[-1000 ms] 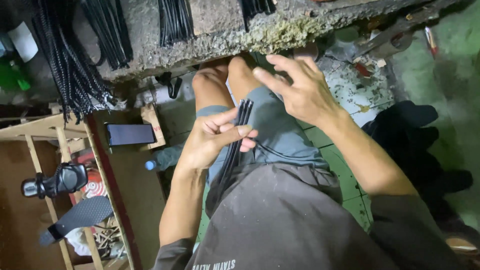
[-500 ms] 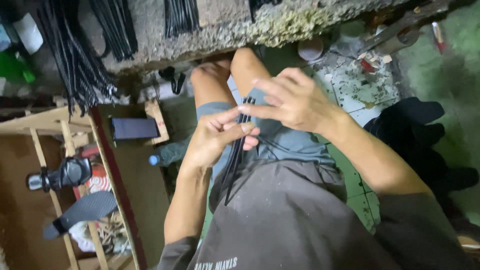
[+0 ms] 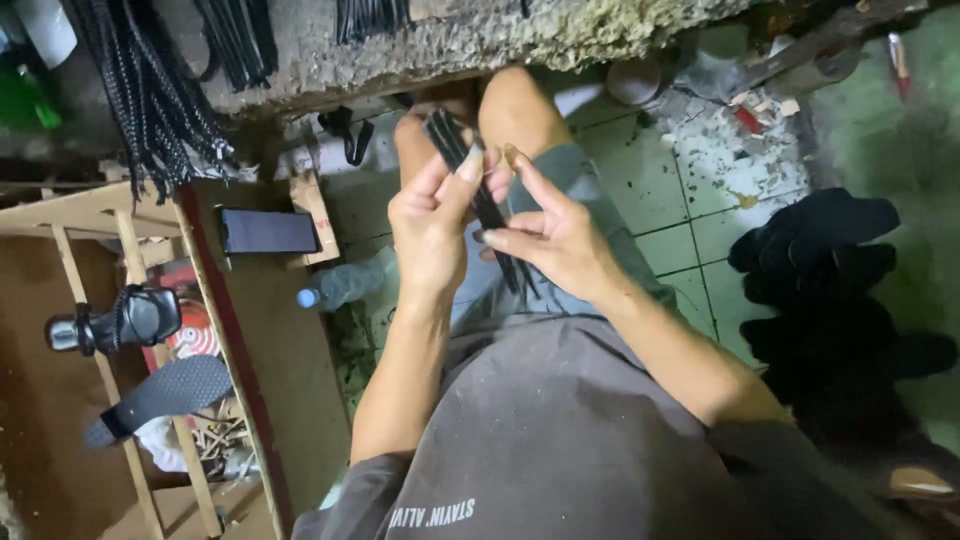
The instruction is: Applying glue to the ends of thin black shoe straps using a small applicator tool.
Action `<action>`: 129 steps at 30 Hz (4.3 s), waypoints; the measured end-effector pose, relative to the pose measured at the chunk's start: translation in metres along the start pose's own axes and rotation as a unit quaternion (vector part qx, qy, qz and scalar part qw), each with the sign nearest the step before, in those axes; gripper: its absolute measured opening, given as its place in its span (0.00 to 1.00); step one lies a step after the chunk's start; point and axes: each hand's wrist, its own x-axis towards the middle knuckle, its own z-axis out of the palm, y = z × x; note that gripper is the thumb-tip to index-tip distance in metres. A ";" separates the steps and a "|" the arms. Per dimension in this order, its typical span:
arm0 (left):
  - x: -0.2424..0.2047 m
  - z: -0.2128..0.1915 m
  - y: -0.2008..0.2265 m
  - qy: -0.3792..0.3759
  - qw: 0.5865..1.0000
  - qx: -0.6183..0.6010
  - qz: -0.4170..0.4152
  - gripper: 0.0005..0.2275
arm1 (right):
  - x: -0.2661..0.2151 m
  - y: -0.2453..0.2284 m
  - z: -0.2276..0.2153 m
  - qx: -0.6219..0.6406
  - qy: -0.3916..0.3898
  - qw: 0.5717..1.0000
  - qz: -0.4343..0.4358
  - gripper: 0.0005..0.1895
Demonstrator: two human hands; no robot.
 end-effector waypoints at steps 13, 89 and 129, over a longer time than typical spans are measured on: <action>0.026 -0.002 0.009 0.082 0.991 -0.095 0.046 0.16 | -0.002 -0.024 -0.017 -0.049 -0.014 0.998 0.044 0.54; 0.022 0.015 0.020 -0.113 0.980 0.060 -0.152 0.11 | 0.086 -0.034 -0.096 -0.516 -0.065 0.671 -0.529 0.13; 0.019 -0.008 0.020 -0.157 0.975 0.072 -0.143 0.10 | 0.099 -0.051 -0.101 -0.577 -0.160 0.624 -0.502 0.34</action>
